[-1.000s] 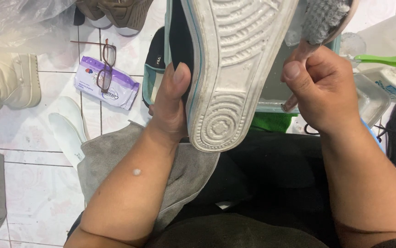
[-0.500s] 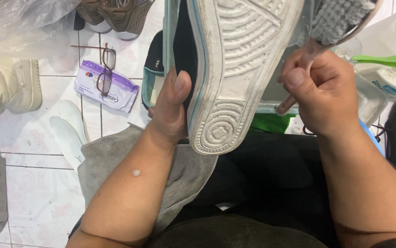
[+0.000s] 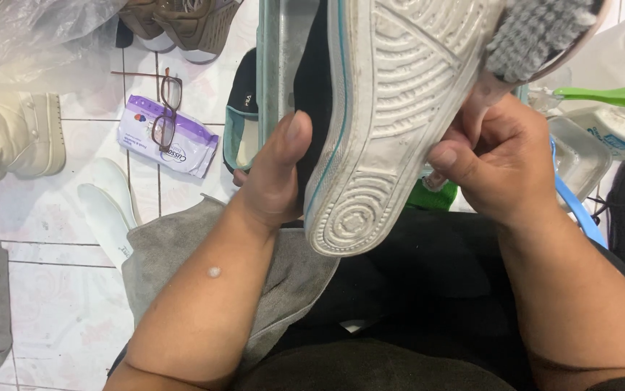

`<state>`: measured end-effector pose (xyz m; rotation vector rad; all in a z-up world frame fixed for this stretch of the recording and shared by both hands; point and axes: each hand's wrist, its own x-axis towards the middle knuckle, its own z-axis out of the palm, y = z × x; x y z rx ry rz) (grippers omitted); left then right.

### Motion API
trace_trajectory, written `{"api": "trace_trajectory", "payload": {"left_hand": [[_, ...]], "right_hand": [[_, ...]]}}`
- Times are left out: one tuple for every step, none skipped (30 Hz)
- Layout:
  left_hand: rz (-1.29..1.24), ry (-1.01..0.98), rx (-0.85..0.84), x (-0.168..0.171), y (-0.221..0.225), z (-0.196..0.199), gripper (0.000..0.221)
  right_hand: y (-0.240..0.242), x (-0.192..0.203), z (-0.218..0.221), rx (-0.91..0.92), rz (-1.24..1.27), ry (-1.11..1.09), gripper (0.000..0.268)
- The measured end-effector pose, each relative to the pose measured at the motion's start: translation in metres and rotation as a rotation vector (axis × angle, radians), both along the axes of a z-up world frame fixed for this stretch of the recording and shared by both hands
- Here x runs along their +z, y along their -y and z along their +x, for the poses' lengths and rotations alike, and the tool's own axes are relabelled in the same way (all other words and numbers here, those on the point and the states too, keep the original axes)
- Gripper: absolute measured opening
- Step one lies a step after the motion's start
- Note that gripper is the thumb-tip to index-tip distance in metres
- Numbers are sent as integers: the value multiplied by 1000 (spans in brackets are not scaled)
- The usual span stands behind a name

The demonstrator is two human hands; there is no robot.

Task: Cleaning the sole of a shoe using a brush, soapy water, and a cloth

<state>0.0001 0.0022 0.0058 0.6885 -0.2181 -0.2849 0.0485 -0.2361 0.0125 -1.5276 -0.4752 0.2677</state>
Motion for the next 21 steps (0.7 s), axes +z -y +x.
{"api": "trace_trajectory", "payload": {"left_hand": [[1, 2, 0, 0, -1, 0, 62], [-22, -51, -34, -1, -2, 1, 60], [-45, -104, -68, -1, -4, 1, 59], [-45, -101, -69, 0, -3, 3, 59], [42, -179, -24, 1, -3, 5, 53], [129, -256, 24, 3, -2, 8, 49], [130, -252, 19, 8, 1, 10, 49], [238, -337, 73, 13, 4, 12, 49], [347, -422, 125, 18, 7, 14, 49], [350, -418, 118, 17, 7, 15, 49], [343, -393, 93, 17, 7, 15, 51], [336, -368, 69, 17, 7, 16, 56], [340, -363, 60, 17, 7, 16, 56], [358, -337, 73, 16, 7, 16, 56], [377, -311, 87, 16, 7, 16, 56], [382, -306, 80, 16, 7, 17, 56], [362, -328, 89, 15, 8, 17, 55], [341, -350, 97, 14, 7, 17, 54], [346, -347, 93, 16, 8, 18, 54], [400, -382, 107, 17, 9, 19, 56], [456, -418, 121, 18, 9, 20, 58]], "right_hand": [[1, -2, -1, 0, 1, 2, 39], [1, -4, -1, -8, -9, -30, 41], [2, -6, -2, -17, -19, -61, 43], [1, -6, -1, -18, -20, -58, 43], [0, -5, -1, 8, -2, -67, 43], [-1, -5, 0, 34, 15, -76, 42], [-2, 0, 0, 29, 16, -72, 42], [-2, 4, 1, 15, 5, -129, 43], [-3, 7, 0, -2, -4, -188, 45], [-2, 6, 2, -10, -2, -186, 45], [-1, 5, 3, -1, -29, -182, 43], [0, 4, 4, 8, -57, -178, 41], [0, 5, 5, -3, -54, -174, 41], [0, 5, 5, 7, -68, -189, 42], [-1, 6, 6, 18, -81, -203, 43], [0, 4, 7, 9, -76, -199, 43], [1, 2, 7, 23, -103, -158, 37], [2, 0, 8, 36, -130, -116, 30], [1, 0, 8, 31, -126, -114, 30], [1, 0, 8, 24, -105, -123, 28], [0, -1, 8, 18, -83, -134, 26]]}}
